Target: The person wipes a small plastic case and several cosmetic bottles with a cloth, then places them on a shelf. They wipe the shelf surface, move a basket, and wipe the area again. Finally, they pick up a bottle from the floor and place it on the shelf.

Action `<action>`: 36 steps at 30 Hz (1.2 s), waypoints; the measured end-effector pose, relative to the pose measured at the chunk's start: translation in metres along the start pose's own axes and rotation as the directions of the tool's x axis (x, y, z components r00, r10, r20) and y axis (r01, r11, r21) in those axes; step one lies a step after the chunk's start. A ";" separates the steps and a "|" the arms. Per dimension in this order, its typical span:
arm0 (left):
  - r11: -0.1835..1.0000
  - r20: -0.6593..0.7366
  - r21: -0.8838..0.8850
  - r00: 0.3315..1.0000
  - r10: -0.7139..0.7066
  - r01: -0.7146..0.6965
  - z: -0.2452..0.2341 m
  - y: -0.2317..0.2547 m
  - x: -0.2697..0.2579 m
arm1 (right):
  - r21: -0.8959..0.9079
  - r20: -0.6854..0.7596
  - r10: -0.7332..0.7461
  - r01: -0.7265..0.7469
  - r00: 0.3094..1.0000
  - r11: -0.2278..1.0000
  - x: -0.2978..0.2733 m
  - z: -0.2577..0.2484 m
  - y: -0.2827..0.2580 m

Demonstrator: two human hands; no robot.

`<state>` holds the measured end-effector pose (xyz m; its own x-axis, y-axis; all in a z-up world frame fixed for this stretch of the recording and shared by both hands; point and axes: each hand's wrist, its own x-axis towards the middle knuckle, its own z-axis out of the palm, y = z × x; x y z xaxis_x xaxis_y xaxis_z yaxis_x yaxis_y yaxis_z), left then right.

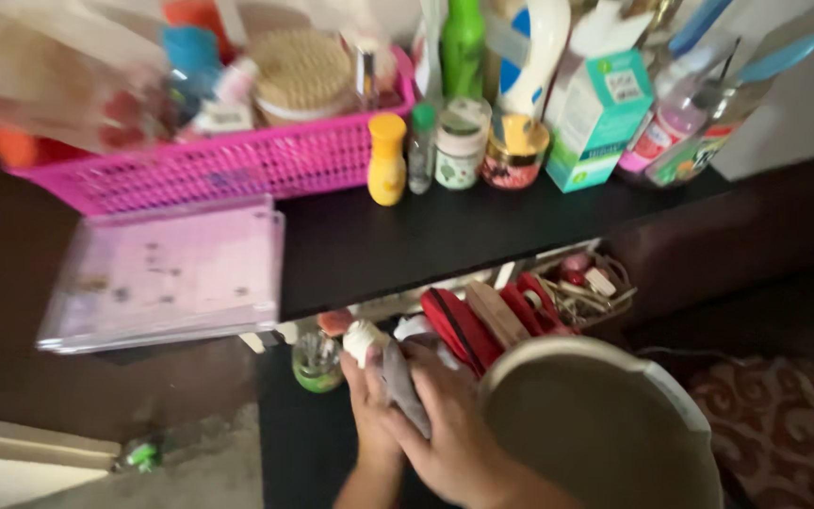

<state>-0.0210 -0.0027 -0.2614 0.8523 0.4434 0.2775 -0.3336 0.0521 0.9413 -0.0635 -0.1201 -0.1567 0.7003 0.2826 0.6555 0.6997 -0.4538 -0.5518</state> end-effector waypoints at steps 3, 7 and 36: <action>0.829 -0.084 -0.434 0.900 -0.427 0.353 -0.001 0.042 -0.008 | 0.007 -0.079 0.186 -0.186 0.979 0.982 0.000 0.017 -0.011; 0.934 -0.046 -0.334 0.987 -0.154 0.130 -0.011 0.086 -0.012 | 0.488 0.175 0.689 -0.669 0.704 0.560 -0.002 0.029 0.008; 0.953 0.310 -0.260 0.921 0.234 -0.155 -0.047 0.181 -0.026 | 0.834 0.319 0.726 -0.545 0.609 0.091 -0.012 0.023 -0.054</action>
<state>-0.1225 0.0369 -0.1069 0.8320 0.1432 0.5359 -0.5547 0.2134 0.8042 -0.1062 -0.0798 -0.1464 0.9798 0.1119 -0.1658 -0.1998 0.5093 -0.8371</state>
